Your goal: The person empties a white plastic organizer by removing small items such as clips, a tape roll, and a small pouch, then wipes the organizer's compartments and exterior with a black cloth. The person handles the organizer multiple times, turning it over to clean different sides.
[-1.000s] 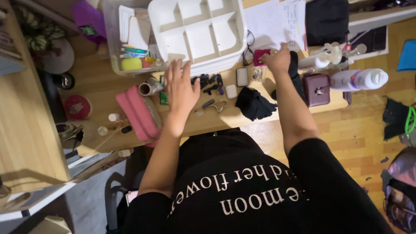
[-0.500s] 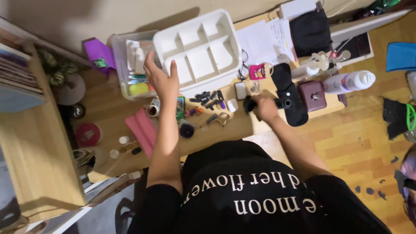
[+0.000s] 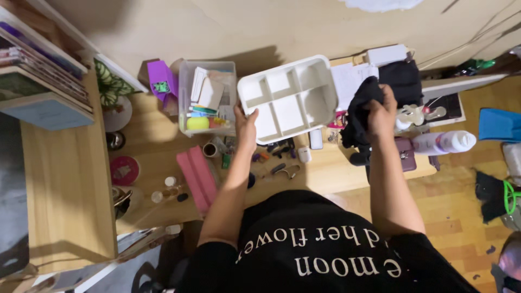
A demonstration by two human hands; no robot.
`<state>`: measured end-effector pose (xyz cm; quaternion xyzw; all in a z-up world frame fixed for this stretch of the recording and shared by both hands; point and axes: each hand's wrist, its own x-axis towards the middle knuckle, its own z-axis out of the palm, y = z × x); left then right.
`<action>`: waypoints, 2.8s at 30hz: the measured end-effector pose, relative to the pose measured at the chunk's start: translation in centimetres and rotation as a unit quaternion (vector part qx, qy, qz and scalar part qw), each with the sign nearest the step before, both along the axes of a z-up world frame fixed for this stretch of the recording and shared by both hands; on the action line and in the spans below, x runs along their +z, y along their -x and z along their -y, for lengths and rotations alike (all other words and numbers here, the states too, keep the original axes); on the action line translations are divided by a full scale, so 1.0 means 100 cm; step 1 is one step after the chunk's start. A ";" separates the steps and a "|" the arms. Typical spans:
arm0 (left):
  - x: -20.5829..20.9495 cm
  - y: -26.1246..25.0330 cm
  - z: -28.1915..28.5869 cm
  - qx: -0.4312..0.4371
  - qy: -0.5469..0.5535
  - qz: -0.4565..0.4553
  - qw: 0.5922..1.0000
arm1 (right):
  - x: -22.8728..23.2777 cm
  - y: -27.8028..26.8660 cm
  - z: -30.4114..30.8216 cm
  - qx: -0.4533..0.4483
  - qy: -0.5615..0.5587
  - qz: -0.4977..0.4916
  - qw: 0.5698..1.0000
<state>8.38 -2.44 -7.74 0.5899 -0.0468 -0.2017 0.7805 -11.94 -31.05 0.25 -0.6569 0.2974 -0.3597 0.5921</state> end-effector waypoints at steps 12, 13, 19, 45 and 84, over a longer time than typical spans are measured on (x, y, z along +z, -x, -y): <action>0.053 0.039 -0.008 -0.020 0.038 0.158 0.986 | 0.005 0.022 -0.033 0.220 -0.026 -0.058 0.973; 0.057 0.042 -0.008 -0.017 0.042 0.161 0.986 | 0.002 0.023 -0.030 0.222 0.011 -0.059 0.973; 0.066 0.055 -0.004 0.026 0.018 0.268 0.963 | -0.031 0.052 -0.009 0.266 -0.010 -0.128 0.956; 0.074 0.087 0.016 0.021 0.036 0.219 0.975 | 0.031 0.047 -0.062 0.098 0.408 -0.259 0.870; 0.045 0.092 0.021 0.073 -0.064 0.259 0.961 | -0.069 0.075 -0.003 0.234 0.336 -0.329 0.851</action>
